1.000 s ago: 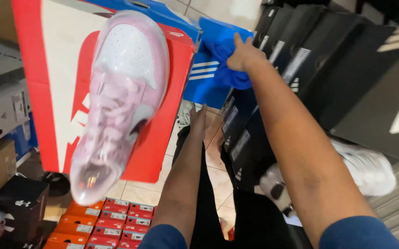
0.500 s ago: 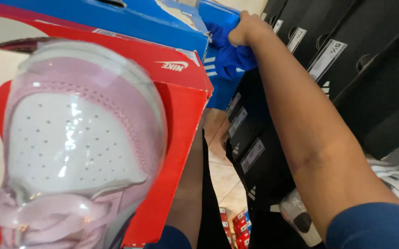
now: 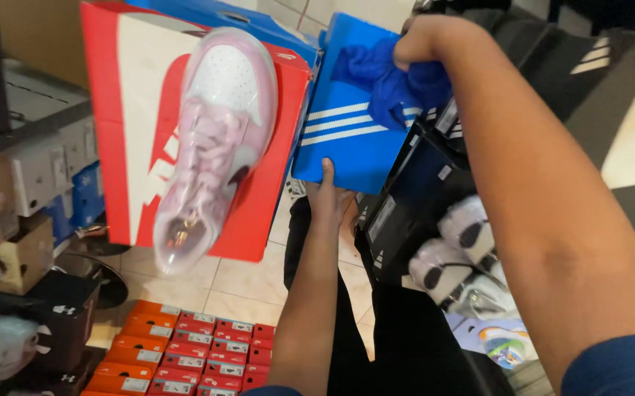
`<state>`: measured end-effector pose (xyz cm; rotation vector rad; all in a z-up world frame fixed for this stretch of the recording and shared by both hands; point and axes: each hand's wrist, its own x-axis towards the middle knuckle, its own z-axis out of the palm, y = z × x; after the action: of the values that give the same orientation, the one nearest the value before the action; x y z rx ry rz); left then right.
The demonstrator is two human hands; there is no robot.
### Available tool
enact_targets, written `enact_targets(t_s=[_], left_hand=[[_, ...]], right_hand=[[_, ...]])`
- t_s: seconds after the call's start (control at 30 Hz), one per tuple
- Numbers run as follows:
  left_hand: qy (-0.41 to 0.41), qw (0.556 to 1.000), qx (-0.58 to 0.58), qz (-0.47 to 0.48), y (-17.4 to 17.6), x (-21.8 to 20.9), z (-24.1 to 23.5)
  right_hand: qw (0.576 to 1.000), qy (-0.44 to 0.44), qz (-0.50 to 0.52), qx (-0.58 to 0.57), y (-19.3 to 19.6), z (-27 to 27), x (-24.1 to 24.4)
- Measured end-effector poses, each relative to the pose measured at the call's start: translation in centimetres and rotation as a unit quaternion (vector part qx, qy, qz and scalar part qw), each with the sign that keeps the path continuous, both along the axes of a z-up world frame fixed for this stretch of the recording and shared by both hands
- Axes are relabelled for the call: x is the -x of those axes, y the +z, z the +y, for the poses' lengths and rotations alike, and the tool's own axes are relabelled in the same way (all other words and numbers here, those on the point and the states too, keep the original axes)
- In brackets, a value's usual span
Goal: Wiping shoe boxes and shoes with a blue cloth and organizing them on the floor.
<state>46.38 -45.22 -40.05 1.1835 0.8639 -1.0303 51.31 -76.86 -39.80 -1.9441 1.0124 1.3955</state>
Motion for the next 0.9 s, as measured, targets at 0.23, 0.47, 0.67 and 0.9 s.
enact_targets(t_s=[0.23, 0.47, 0.67, 0.9], left_hand=[[-0.088, 0.994, -0.065, -0.018, 16.0, -2.9, -4.6], [-0.162, 0.977, -0.046, -0.134, 29.2, -1.3, -5.0], [-0.215, 0.93, -0.037, -0.294, 34.8, 1.4, -7.6], [-0.439, 0.812, 0.006, -0.385, 30.2, 6.5, -18.4]], right_hand=[[0.994, 0.003, -0.103, 0.031, 21.0, -3.6, 0.6], [0.984, -0.113, -0.127, 0.049, 43.0, -1.9, 7.2], [0.953, -0.253, -0.16, 0.047, 48.2, 0.3, 22.2], [0.843, -0.49, -0.197, 0.104, 39.9, 1.3, 39.4]])
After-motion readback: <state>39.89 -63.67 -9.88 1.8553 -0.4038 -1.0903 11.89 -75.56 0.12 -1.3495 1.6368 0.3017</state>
